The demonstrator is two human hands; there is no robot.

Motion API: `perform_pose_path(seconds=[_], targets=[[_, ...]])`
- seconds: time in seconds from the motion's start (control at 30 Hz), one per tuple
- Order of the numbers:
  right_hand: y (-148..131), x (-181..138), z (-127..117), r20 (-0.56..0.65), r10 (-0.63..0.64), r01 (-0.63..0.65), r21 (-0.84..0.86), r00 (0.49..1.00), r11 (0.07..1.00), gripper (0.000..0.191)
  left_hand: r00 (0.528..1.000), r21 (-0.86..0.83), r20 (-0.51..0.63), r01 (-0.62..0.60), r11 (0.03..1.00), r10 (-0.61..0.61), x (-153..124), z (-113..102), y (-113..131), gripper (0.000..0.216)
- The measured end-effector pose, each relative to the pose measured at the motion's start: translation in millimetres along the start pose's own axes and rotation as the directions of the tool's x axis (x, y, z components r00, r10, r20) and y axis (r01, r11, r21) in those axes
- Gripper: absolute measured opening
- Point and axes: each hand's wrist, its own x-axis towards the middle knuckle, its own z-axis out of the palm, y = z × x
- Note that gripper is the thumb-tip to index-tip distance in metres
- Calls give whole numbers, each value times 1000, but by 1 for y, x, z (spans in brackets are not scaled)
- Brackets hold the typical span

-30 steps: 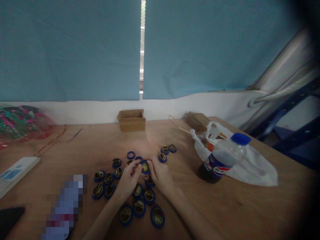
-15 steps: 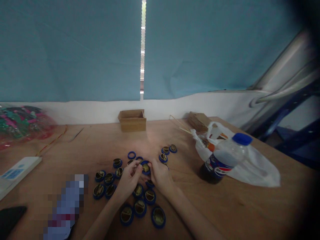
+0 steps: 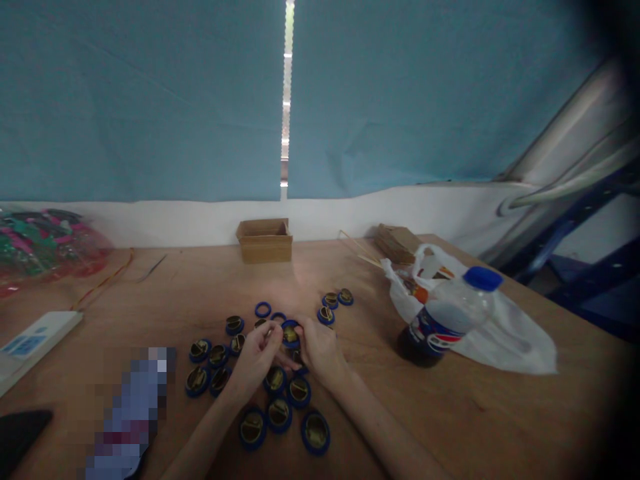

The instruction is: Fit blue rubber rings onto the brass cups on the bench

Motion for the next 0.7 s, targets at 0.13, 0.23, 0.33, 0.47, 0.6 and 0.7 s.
perform_pose_path(seconds=[0.13,0.23,0.33,0.47,0.6,0.7], targets=[[1,-1,2,2,24,-24,37,1000,999,27,1000,18,13,-11,1000,11,1,1,-1,43],[0,0,0,47,126,-131,122,991,984,24,1000,14,23,-17,1000,17,3,0,-4,44],[-1,3,-4,116,208,-228,201,971,953,23,1000,28,16,-16,999,16,4,-1,-5,44],[-3,8,-10,175,256,-297,274,951,915,23,998,82,-12,-55,995,56,3,-1,1,43],[-4,9,-11,186,280,-325,290,942,900,20,995,125,-34,-86,988,91,-1,0,10,38],[-3,8,-9,203,263,-312,270,943,911,22,991,170,-31,-121,978,128,-2,0,12,35]])
